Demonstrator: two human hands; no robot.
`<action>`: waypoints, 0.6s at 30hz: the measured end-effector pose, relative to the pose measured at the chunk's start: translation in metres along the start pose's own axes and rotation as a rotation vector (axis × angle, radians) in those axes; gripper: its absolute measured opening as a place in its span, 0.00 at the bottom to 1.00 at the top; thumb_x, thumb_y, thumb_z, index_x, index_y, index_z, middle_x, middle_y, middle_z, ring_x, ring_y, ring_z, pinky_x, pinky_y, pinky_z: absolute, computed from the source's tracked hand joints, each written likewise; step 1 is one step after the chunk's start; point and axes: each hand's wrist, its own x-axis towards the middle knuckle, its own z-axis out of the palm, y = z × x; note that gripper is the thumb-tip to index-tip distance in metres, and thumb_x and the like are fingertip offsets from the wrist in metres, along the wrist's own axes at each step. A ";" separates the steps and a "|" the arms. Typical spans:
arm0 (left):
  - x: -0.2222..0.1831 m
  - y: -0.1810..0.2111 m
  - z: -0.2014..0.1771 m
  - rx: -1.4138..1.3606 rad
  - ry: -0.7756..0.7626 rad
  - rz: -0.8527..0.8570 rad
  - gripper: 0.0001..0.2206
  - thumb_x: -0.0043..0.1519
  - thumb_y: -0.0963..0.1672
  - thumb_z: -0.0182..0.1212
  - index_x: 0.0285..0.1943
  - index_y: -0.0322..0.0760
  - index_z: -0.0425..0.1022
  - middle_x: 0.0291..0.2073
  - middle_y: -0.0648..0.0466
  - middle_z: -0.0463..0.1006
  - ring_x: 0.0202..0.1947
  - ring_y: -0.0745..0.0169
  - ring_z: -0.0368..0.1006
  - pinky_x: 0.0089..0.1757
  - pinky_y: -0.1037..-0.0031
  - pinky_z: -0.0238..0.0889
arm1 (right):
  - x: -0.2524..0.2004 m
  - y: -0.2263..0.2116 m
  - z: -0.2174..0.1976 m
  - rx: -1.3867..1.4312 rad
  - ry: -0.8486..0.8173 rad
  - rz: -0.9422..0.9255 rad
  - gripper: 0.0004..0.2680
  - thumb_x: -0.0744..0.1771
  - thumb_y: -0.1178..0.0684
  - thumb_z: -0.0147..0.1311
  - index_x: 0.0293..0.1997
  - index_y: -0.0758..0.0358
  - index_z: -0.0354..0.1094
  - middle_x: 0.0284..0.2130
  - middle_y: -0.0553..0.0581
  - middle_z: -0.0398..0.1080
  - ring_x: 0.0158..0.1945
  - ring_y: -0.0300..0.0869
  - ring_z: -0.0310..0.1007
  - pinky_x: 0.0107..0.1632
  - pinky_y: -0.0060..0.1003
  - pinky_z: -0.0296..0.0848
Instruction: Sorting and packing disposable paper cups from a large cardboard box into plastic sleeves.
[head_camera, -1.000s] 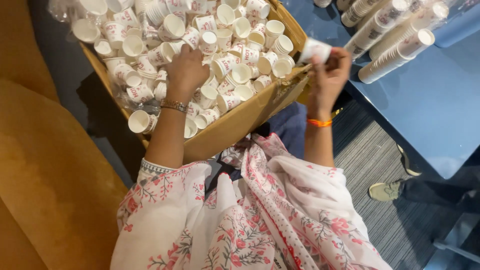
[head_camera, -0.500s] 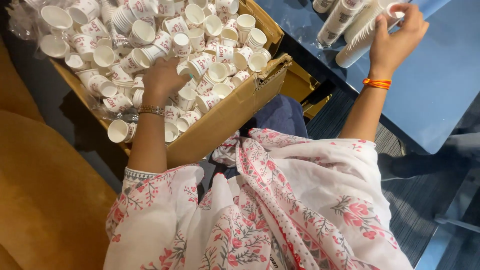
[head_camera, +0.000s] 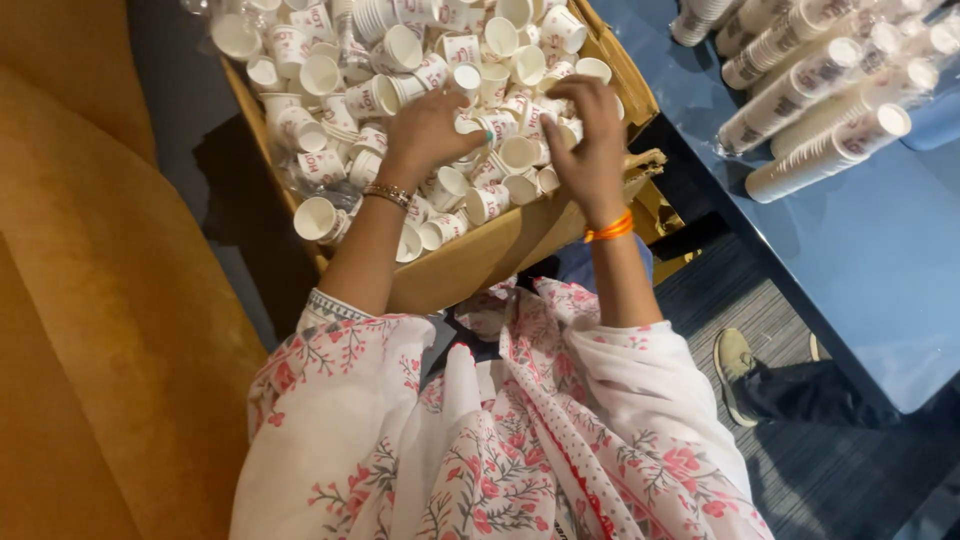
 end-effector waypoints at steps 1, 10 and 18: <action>0.001 -0.002 -0.004 0.006 0.007 -0.006 0.26 0.54 0.56 0.68 0.56 0.41 0.77 0.50 0.47 0.77 0.51 0.48 0.73 0.49 0.57 0.66 | -0.001 0.001 0.020 0.009 0.000 -0.007 0.07 0.69 0.57 0.62 0.50 0.63 0.70 0.49 0.59 0.71 0.54 0.49 0.72 0.53 0.42 0.73; 0.006 -0.041 -0.025 0.052 0.434 -0.336 0.15 0.58 0.48 0.62 0.53 0.42 0.78 0.61 0.50 0.67 0.64 0.45 0.61 0.59 0.47 0.63 | -0.018 0.015 0.057 0.045 -0.389 0.055 0.10 0.65 0.56 0.59 0.50 0.62 0.70 0.48 0.60 0.69 0.53 0.55 0.72 0.56 0.45 0.71; -0.002 -0.028 -0.044 0.193 0.068 -0.674 0.34 0.59 0.52 0.55 0.75 0.41 0.53 0.75 0.38 0.36 0.69 0.18 0.44 0.52 0.18 0.46 | -0.019 0.006 0.053 0.016 -0.374 0.069 0.09 0.65 0.57 0.58 0.48 0.62 0.71 0.48 0.59 0.70 0.51 0.55 0.72 0.54 0.45 0.71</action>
